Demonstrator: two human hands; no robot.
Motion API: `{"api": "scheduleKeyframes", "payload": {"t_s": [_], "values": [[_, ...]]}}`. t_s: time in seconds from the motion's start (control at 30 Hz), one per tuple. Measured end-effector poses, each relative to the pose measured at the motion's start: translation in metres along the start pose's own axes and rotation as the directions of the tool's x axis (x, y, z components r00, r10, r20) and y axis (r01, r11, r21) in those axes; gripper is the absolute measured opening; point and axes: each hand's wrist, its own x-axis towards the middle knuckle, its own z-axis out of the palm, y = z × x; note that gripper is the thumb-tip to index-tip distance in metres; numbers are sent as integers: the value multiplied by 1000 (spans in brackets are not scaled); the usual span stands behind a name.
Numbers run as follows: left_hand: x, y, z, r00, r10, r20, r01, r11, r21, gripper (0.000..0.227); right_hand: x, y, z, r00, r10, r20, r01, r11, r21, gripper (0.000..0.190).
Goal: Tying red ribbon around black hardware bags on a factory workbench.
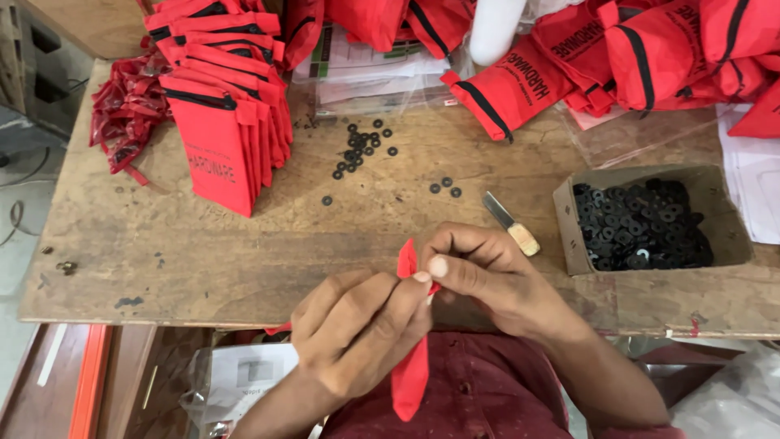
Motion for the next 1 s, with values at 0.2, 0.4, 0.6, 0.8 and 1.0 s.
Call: {"api": "scheduleKeyframes", "payload": {"t_s": [0.2, 0.4, 0.6, 0.8, 1.0], "values": [[2, 9, 4, 963, -264, 60, 270, 955, -123, 22, -4, 11, 14, 933, -358, -37, 275, 773, -572, 22], [-10, -5, 8, 569, -501, 652, 781, 82, -619, 8, -4, 24, 3, 872, -485, -70, 323, 677, -661, 30], [-27, -7, 16, 348, -478, 807, 648, -500, -575, 14, -17, -1, 30, 755, -637, -157, 312, 559, -768, 39], [-16, 1, 16, 487, -491, 723, 661, -334, -672, 18, -22, -19, 25, 748, -655, -103, 204, 375, -904, 24], [-8, 5, 9, 633, -497, 594, 750, 203, -630, 16, -30, -24, 19, 799, -596, -78, 216, 406, -888, 16]]}}
